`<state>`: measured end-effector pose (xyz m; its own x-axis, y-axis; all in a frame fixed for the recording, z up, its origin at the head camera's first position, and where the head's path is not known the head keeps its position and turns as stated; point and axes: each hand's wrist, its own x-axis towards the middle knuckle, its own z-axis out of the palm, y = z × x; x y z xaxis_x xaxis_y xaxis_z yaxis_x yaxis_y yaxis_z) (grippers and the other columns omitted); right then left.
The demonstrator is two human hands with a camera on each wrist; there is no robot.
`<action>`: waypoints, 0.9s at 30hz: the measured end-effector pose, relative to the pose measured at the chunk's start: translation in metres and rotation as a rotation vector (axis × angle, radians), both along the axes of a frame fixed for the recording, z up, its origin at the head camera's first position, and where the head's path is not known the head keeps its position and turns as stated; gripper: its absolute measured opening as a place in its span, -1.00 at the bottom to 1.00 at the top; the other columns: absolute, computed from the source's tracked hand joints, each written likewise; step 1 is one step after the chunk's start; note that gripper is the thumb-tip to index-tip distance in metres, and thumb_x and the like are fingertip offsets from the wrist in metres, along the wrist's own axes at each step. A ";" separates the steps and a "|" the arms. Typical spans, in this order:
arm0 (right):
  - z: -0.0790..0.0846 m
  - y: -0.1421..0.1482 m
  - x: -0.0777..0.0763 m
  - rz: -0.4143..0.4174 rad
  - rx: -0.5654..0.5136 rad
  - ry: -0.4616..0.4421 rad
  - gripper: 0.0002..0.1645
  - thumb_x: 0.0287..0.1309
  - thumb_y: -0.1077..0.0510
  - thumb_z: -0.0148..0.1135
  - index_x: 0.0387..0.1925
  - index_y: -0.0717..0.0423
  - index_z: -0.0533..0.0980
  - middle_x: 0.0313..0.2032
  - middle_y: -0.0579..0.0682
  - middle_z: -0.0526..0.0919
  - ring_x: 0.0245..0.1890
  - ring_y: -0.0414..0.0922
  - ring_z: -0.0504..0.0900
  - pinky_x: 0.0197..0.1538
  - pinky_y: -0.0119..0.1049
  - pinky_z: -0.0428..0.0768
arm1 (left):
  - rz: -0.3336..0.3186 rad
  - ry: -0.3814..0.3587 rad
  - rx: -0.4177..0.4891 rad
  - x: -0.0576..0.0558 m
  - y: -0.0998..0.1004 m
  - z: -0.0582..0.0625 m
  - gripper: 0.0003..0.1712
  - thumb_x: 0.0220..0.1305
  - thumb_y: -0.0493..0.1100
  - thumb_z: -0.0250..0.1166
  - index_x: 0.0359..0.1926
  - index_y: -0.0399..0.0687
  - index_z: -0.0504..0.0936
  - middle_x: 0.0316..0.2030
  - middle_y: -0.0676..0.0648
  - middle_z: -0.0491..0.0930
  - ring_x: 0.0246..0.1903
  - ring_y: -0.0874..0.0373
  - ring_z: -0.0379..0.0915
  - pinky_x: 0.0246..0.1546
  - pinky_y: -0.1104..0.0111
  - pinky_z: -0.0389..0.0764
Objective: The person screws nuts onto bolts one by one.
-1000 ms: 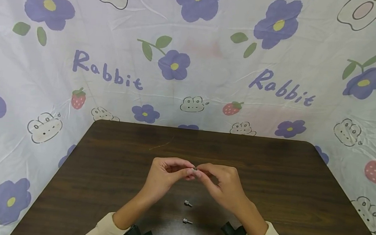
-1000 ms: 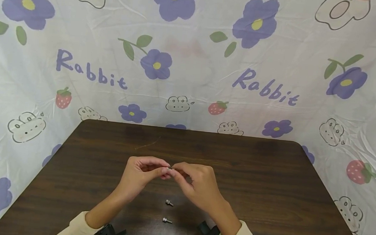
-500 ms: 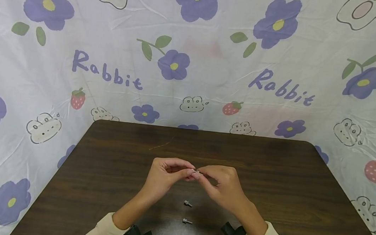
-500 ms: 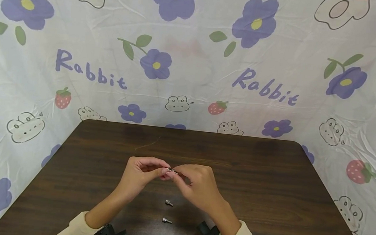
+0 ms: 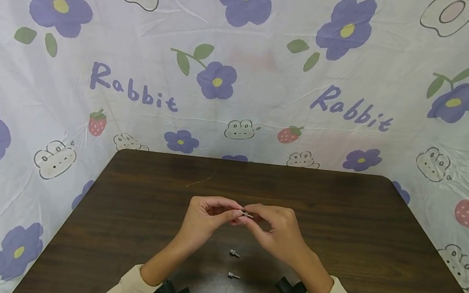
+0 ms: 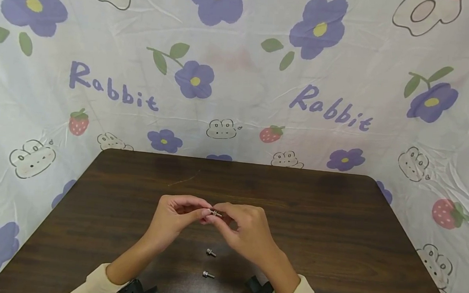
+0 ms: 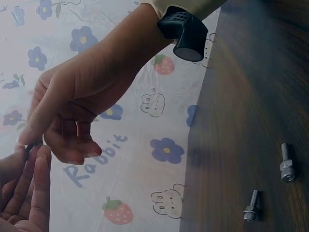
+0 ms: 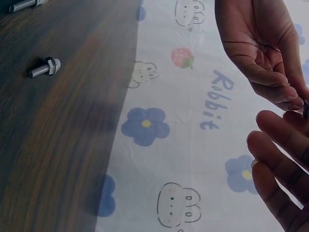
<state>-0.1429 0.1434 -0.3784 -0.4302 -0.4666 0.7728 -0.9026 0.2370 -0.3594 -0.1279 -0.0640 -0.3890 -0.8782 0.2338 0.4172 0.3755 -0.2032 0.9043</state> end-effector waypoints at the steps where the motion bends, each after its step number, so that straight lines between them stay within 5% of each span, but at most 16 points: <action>1: 0.000 0.000 0.000 0.000 0.005 0.006 -0.81 0.37 0.10 0.32 -0.22 0.16 0.71 -0.34 -0.04 0.80 -0.41 -0.22 0.77 -0.38 -0.32 0.74 | -0.005 0.003 0.005 0.000 0.000 0.000 -0.85 0.29 -0.32 0.41 -0.16 -0.34 0.75 -0.26 -0.24 0.76 -0.33 -0.01 0.76 -0.24 0.09 0.78; 9: 0.000 0.002 0.002 -0.021 0.042 0.017 -0.69 0.48 0.08 0.18 -0.31 0.13 0.73 -0.37 -0.07 0.79 -0.38 -0.20 0.77 -0.30 -0.35 0.74 | -0.035 0.005 0.023 0.002 0.002 -0.001 -0.83 0.29 -0.33 0.41 -0.16 -0.38 0.74 -0.28 -0.25 0.76 -0.33 -0.06 0.77 -0.23 0.08 0.77; 19: 0.000 0.000 0.001 -0.027 0.015 -0.003 -0.64 0.37 -0.07 0.29 -0.11 0.16 0.65 -0.33 -0.03 0.79 -0.45 -0.24 0.75 -0.37 -0.42 0.72 | 0.050 0.001 -0.021 0.000 0.000 0.001 -0.88 0.26 -0.30 0.44 -0.21 -0.28 0.77 -0.32 -0.15 0.77 -0.40 0.09 0.73 -0.29 0.18 0.79; 27: 0.000 -0.001 -0.001 -0.004 -0.029 0.039 -0.75 0.38 0.05 0.30 -0.16 0.18 0.65 -0.37 -0.01 0.78 -0.46 -0.20 0.76 -0.42 -0.39 0.71 | 0.023 0.022 0.002 0.000 -0.001 0.002 -0.86 0.28 -0.32 0.41 -0.18 -0.34 0.75 -0.30 -0.23 0.76 -0.37 0.00 0.75 -0.27 0.10 0.78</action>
